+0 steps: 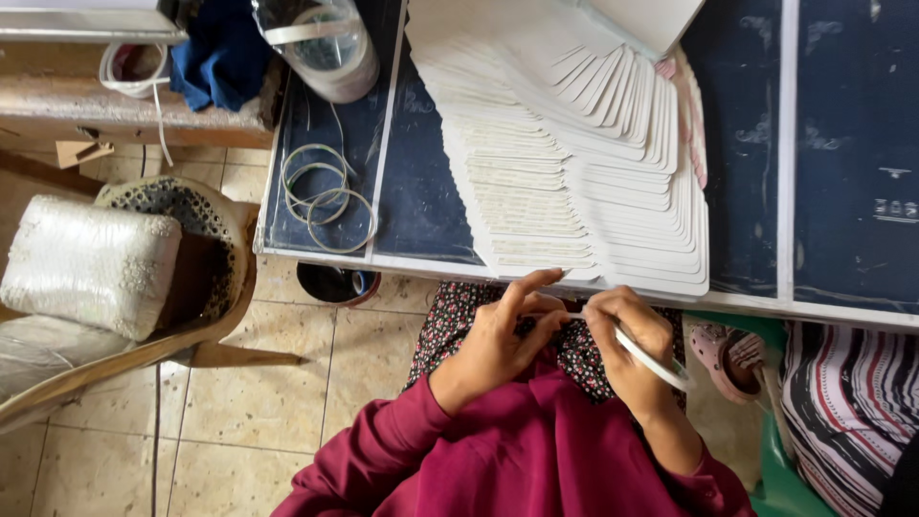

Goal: The person applies a white adhesive strip along the edge of stacked white paper sheets on a table. They repeatedly press the strip onto each sheet's edge and smooth it down with their fingers. The process is continuous and repetitive throughout the clip.

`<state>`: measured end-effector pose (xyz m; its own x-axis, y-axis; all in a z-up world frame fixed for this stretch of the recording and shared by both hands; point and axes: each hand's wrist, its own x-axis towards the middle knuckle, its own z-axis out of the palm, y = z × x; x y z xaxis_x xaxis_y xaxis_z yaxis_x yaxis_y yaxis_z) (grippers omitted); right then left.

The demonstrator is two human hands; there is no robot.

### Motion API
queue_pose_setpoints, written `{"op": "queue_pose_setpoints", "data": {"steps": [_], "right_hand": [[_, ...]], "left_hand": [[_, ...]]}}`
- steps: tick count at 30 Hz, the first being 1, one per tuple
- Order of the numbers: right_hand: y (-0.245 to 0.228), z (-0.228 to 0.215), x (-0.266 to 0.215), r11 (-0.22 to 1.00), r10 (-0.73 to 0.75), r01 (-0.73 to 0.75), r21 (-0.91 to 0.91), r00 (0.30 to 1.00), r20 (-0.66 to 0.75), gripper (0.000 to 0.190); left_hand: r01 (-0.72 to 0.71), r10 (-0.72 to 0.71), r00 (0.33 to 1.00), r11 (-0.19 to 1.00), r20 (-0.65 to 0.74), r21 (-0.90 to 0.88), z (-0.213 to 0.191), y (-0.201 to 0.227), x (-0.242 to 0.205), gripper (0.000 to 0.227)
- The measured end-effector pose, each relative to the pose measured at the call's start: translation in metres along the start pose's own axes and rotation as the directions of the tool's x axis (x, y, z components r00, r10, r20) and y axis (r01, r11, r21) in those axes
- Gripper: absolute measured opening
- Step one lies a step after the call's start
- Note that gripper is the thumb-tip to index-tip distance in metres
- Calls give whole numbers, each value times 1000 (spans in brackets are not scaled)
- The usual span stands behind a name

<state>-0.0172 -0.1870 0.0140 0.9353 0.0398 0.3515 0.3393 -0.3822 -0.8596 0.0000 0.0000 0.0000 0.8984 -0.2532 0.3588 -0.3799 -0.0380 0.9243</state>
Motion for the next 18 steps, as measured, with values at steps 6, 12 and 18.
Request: {"op": "queue_pose_setpoints", "data": {"steps": [6, 12, 18], "right_hand": [[15, -5, 16, 959, 280, -281, -43, 960, -25, 24], [45, 11, 41, 958, 283, -288, 16, 950, 131, 19], [62, 33, 41, 969, 240, -229, -88, 961, 139, 23]], "left_hand": [[75, 1, 962, 960, -273, 270, -64, -37, 13, 38], [212, -167, 963, 954, -213, 210, -64, -52, 13, 39], [331, -301, 940, 917, -157, 221, -62, -71, 12, 42]]}}
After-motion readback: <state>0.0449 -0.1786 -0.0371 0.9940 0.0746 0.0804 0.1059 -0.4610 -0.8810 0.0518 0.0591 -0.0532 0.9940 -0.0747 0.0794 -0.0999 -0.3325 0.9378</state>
